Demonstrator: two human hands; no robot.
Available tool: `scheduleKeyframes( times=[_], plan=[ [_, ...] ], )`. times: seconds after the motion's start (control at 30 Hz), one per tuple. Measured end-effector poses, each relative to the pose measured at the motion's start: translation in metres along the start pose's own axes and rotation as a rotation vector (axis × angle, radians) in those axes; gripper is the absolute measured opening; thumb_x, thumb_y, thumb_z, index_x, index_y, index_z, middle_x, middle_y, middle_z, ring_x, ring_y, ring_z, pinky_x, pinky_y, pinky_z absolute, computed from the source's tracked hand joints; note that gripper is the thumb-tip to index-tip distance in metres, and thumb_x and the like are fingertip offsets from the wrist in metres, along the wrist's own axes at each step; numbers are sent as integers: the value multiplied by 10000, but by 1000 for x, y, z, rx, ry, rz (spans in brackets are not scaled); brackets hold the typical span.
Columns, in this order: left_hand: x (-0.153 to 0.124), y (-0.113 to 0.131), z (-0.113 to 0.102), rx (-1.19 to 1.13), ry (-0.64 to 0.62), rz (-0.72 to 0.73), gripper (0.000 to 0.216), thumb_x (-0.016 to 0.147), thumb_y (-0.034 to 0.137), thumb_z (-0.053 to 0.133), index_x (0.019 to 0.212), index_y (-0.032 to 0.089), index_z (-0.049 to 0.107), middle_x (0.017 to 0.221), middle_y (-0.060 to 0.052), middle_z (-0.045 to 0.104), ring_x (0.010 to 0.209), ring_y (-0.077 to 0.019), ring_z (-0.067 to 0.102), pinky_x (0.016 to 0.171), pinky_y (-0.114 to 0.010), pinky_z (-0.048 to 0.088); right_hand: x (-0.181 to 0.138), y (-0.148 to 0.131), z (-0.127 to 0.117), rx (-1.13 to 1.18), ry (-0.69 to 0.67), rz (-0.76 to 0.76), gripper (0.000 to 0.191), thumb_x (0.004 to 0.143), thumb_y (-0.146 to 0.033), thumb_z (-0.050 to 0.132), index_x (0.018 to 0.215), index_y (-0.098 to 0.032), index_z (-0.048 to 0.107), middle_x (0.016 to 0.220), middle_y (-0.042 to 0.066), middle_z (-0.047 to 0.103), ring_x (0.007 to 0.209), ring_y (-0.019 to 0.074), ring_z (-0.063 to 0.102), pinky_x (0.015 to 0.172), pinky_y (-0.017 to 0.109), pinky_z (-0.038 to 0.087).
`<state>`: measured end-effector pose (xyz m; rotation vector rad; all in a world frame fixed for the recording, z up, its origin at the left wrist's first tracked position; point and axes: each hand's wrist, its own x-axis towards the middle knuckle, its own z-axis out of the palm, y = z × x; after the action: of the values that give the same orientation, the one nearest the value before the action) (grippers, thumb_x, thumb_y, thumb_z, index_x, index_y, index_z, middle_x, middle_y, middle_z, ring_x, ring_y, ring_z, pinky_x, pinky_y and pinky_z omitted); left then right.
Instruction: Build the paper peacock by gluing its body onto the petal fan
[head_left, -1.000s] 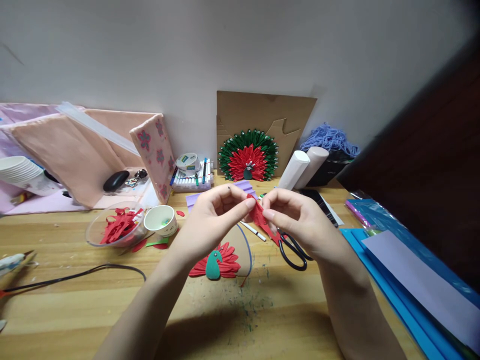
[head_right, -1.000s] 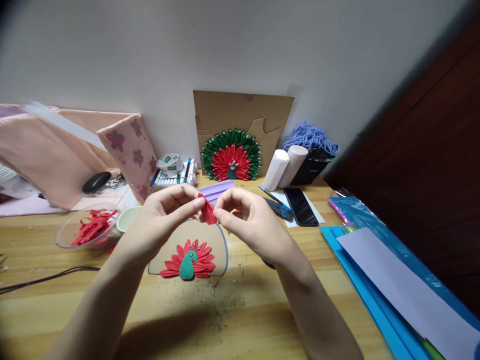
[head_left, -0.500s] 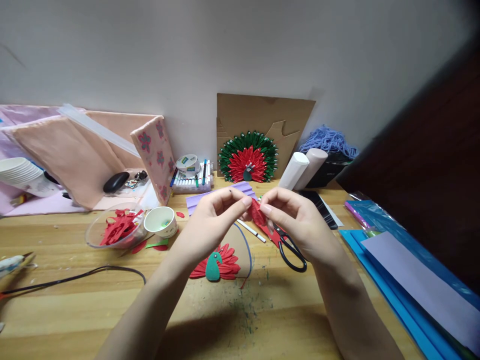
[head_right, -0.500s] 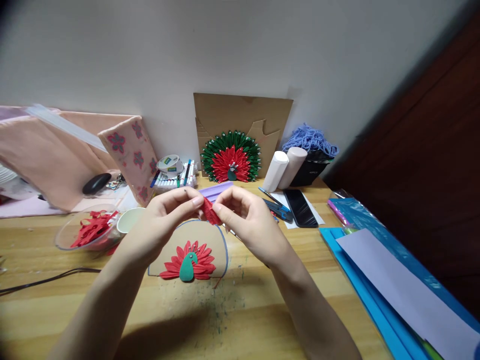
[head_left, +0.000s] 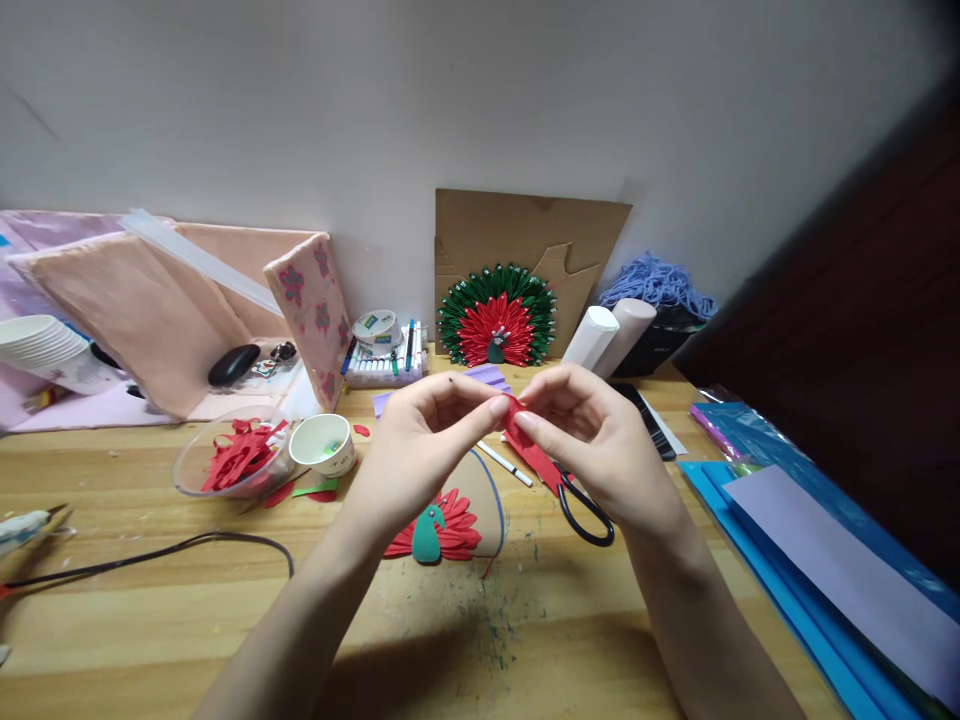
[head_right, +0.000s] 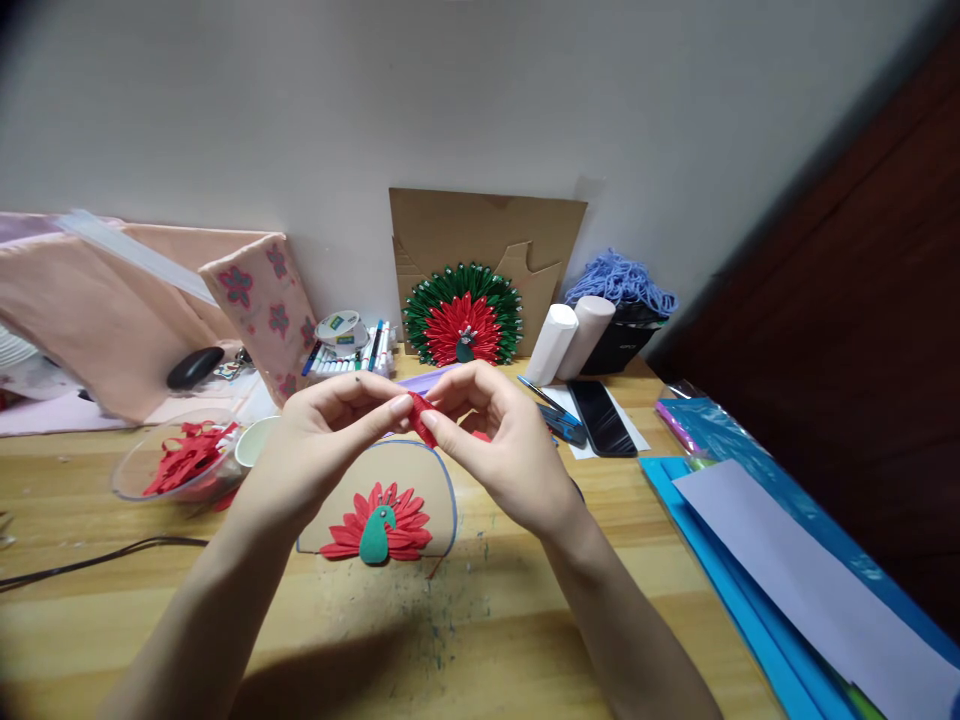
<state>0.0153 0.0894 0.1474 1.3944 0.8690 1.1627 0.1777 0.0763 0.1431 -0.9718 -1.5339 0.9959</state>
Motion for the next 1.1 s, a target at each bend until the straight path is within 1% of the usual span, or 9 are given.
scheduleKeyframes(
  times=[0.1,0.17,0.23,0.37,0.57,0.67,0.8,0.87,1.1],
  plan=[
    [0,0,-1,-52,-4,35,179,718,255,726,865,171,666,827,-30,707,771,-136,658,735,-242,534,-1,-1,-2,2,-42,-23,114,824,-244,630,876,-209,535,790,-13,594,731,106,602,658,221,500],
    [0,-1,-2,-66,-14,60,147,716,228,728,843,181,673,818,-21,712,769,-131,665,733,-233,542,-1,-3,-3,-9,-53,-31,96,830,-234,622,864,-213,535,792,-16,588,742,106,601,666,220,496],
    [0,0,-3,-56,-20,72,121,708,215,733,817,182,693,820,-26,721,779,-141,673,743,-243,552,-2,-3,-4,-25,-39,-39,70,837,-233,611,854,-217,545,812,-10,594,773,114,606,691,229,501],
    [-2,1,-4,-15,-24,60,140,698,218,739,830,175,727,868,-60,736,820,-183,687,781,-298,567,-1,-1,-5,-25,8,-77,35,847,-243,593,877,-231,581,848,4,622,815,131,620,733,259,522],
    [-5,3,-3,34,36,120,151,691,215,742,841,193,741,873,-57,741,812,-193,694,771,-312,580,0,1,-6,0,46,-55,60,841,-275,606,886,-245,632,851,13,657,799,143,641,721,282,553],
    [-6,4,-3,86,42,162,117,722,205,714,834,201,744,849,-46,742,793,-181,695,749,-291,580,0,-2,-7,1,62,-61,73,809,-269,651,878,-253,670,858,14,675,807,154,649,743,302,560],
    [-7,5,-4,121,58,213,112,743,190,692,840,212,743,846,-33,739,785,-160,688,734,-265,574,-1,-5,-9,-13,75,-120,94,728,-229,734,815,-259,711,837,12,692,840,174,649,776,328,560],
    [-8,6,-4,150,63,245,112,743,188,691,840,214,742,850,-31,736,790,-156,682,734,-264,569,-1,-6,-10,-15,82,-131,72,727,-219,734,786,-256,720,819,14,697,842,176,652,777,329,559],
    [-7,9,-3,274,53,371,128,742,160,694,839,230,739,851,-27,730,810,-159,667,761,-282,546,-1,-4,-9,22,118,-65,88,710,-202,748,778,-254,731,816,2,721,784,156,679,756,296,579]
  ],
)
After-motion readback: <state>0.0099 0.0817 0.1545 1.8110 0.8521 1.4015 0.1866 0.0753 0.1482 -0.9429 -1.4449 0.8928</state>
